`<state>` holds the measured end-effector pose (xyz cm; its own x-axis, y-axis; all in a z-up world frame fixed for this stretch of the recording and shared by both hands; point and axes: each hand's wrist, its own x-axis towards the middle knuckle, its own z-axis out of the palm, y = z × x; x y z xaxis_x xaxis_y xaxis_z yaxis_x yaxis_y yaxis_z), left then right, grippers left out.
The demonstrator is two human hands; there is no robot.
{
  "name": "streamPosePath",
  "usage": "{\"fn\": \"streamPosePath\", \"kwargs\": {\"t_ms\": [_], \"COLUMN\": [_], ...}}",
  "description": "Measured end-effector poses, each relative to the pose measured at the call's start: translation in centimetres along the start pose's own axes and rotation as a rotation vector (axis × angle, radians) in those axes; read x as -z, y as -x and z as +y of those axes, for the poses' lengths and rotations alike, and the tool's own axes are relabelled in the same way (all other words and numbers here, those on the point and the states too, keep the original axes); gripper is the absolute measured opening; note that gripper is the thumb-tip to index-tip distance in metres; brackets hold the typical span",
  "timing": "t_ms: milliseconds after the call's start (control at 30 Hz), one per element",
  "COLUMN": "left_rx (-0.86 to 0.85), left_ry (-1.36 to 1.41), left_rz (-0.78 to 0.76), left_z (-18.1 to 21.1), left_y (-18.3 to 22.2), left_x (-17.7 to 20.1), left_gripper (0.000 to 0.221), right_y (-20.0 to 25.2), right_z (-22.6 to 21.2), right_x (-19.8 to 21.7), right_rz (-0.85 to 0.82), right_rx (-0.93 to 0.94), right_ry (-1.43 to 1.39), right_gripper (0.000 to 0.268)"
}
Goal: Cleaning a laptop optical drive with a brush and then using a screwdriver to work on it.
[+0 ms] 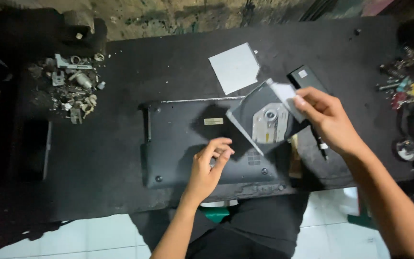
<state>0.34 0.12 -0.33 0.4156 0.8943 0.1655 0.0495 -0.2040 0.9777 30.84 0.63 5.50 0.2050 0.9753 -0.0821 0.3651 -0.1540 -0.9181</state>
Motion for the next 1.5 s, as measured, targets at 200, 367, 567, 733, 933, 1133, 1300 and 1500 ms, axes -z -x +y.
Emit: {"fn": "streamPosePath", "kwargs": {"t_ms": [200,367,567,733,933,1133,1300,1500], "left_rx": [0.097,0.151,0.261,0.255,0.226,0.283,0.252,0.270], "left_ry": [0.147,0.213,0.456,0.396,0.190,0.237,0.065,0.083], "left_rz": [0.025,-0.009,0.086,0.203,0.150,0.141,0.177,0.153], "left_z": [-4.3,-1.2,0.2,0.7,0.2,0.8,2.0,1.8], "left_y": [1.8,0.4,0.0,0.0,0.0,-0.1,-0.5,-0.5], "left_x": [0.3,0.7,0.7,0.4,0.0,0.3,0.5,0.6], "left_gripper": [0.054,0.033,0.032,0.028,0.033,0.031,0.035,0.041], "right_y": [1.9,2.0,3.3,5.7,5.9,6.2,6.5,6.1], "right_z": [-9.2,-8.9,-3.0,-1.5,-1.9,-3.7,-6.1,-6.5], "right_x": [-3.5,-5.8,-9.0,-14.1,-15.1,-13.9,-13.6,-13.4], "right_rz": [-0.236,-0.284,-0.046,0.136,0.192,0.051,-0.002,0.050], "right_rx": [0.053,0.056,-0.005,-0.162,-0.101,-0.171,-0.195,-0.215], "right_ry": [0.121,0.149,-0.102,-0.217,-0.264,-0.368,-0.354,-0.343], "right_gripper": [0.017,0.014,0.028,0.037,0.074,0.103,0.110,0.105]}}
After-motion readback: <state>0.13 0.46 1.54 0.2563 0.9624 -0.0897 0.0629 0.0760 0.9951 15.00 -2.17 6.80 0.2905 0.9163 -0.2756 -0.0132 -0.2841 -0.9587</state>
